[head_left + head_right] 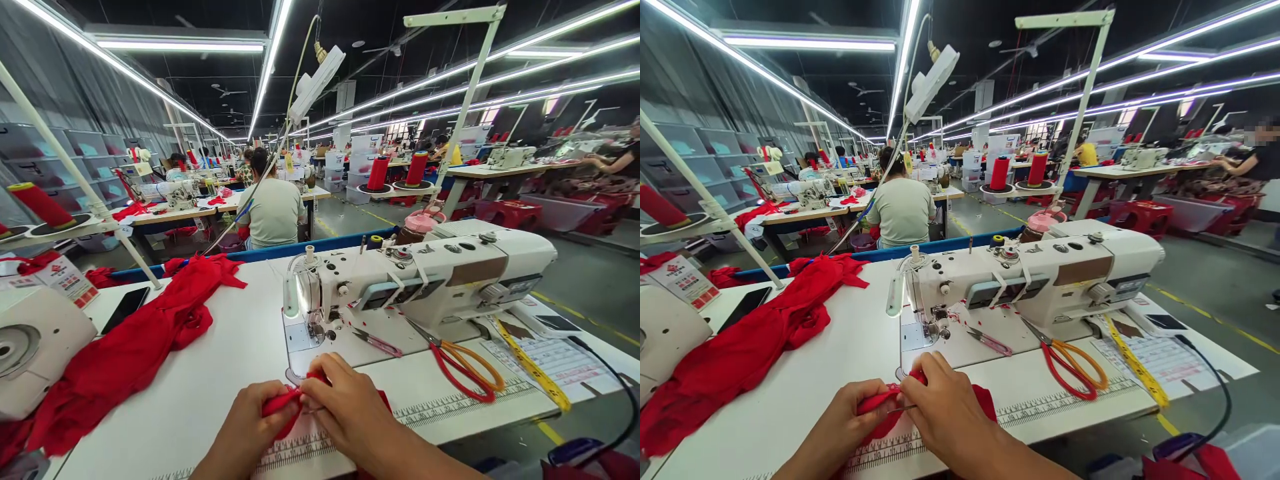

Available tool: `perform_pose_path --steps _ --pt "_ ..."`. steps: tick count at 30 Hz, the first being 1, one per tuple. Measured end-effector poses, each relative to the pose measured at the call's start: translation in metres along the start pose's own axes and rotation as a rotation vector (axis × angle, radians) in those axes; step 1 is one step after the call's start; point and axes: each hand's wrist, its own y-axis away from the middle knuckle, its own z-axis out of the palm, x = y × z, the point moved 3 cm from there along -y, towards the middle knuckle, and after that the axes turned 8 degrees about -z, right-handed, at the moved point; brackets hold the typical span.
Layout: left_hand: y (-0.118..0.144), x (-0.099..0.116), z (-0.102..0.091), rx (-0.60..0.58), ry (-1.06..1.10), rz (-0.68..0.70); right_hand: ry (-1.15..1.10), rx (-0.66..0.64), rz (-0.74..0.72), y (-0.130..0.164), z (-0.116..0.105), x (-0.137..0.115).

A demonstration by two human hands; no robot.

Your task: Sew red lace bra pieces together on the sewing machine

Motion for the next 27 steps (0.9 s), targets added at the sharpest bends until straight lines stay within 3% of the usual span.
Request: perform_pose_path --steps 2,7,13,27 --pt "-0.002 -0.003 0.005 0.013 0.025 0.000 -0.026 0.043 -0.011 -0.002 0.001 0.002" --pt "-0.003 -0.002 0.012 -0.020 0.088 0.004 -0.092 -0.012 -0.037 -0.003 0.008 0.006" --pt "-0.003 0.000 0.014 -0.054 0.182 0.020 -0.214 0.127 -0.066 -0.002 0.006 0.004" --pt "-0.015 -0.006 0.030 0.018 0.222 0.045 0.124 0.369 -0.210 0.010 0.026 -0.006"
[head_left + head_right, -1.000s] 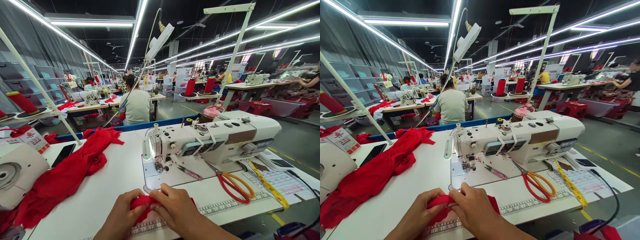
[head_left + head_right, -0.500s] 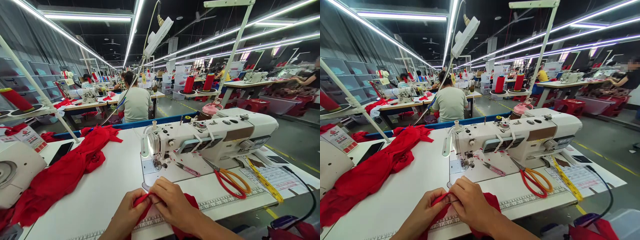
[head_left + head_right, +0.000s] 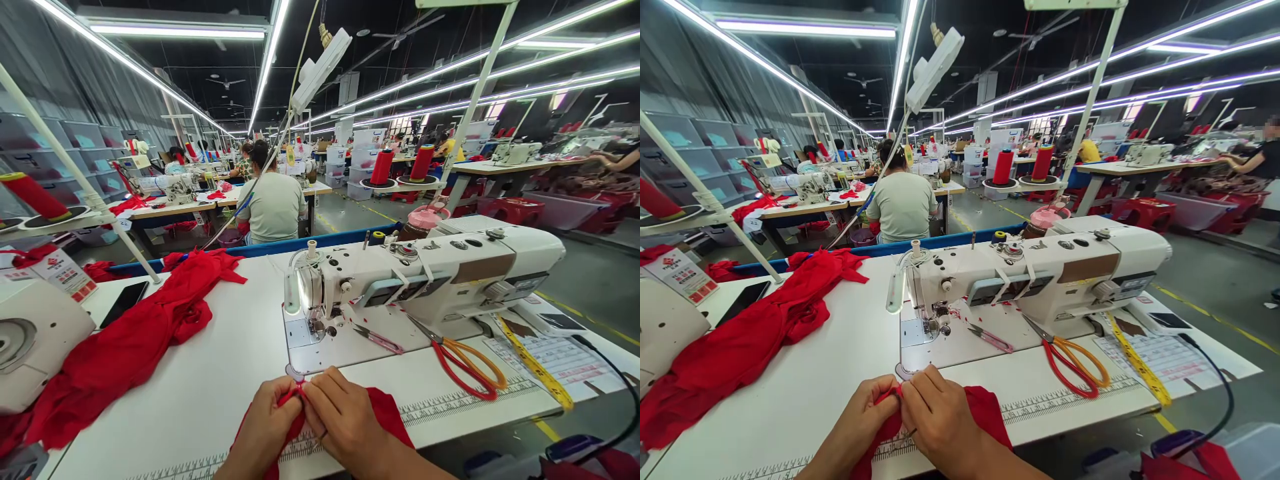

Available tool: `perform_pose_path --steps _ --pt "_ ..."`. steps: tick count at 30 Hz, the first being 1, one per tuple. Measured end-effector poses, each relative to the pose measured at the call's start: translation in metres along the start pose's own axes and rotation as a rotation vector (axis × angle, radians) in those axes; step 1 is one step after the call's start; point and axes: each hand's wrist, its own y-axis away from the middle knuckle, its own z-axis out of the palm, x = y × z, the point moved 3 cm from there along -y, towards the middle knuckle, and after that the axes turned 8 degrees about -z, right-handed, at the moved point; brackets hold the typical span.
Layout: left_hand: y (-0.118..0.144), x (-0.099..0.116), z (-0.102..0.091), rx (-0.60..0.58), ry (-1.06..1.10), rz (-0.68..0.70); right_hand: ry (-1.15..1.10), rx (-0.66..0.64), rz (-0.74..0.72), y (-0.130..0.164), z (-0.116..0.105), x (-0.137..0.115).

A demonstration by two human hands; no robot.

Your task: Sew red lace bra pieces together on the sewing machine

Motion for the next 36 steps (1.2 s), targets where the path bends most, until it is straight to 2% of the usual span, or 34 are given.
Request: perform_pose_path --steps 3,6,9,11,14,16,19,22,26,29,32,36 --pt "0.004 0.001 -0.007 0.029 -0.065 0.036 0.024 -0.021 -0.076 0.000 -0.008 -0.001" --pt "0.013 0.004 -0.023 0.096 -0.180 0.139 -0.192 -0.069 0.013 -0.008 -0.027 0.002" --pt "0.025 0.010 -0.038 0.184 -0.444 0.406 -0.531 -0.076 0.249 -0.020 -0.046 0.011" --pt "0.032 0.018 -0.041 0.272 -0.644 0.605 -0.692 -0.101 0.351 -0.028 -0.052 0.014" --pt "0.041 0.030 -0.040 0.392 -0.781 0.851 -0.852 -0.237 0.465 -0.036 -0.051 0.015" --pt "0.046 0.033 -0.038 0.443 -0.805 0.923 -0.878 -0.324 0.534 -0.036 -0.048 0.015" --pt "0.051 0.023 -0.043 0.540 -0.876 0.924 -0.819 -0.373 0.581 -0.030 -0.046 0.019" --pt "0.052 0.001 -0.051 0.666 -0.950 0.920 -0.770 -0.408 0.551 -0.022 -0.046 0.023" --pt "0.054 -0.015 -0.048 0.707 -0.872 0.876 -0.739 -0.430 0.519 -0.015 -0.046 0.026" --pt "0.058 -0.007 -0.036 0.630 -0.714 0.836 -0.733 -0.431 0.487 -0.013 -0.045 0.024" --pt "0.057 0.006 -0.024 0.476 -0.612 0.810 -0.730 -0.440 0.460 -0.014 -0.046 0.022" --pt "0.048 0.002 -0.009 0.251 -0.602 0.624 -0.739 -0.475 0.464 -0.015 -0.054 0.021"
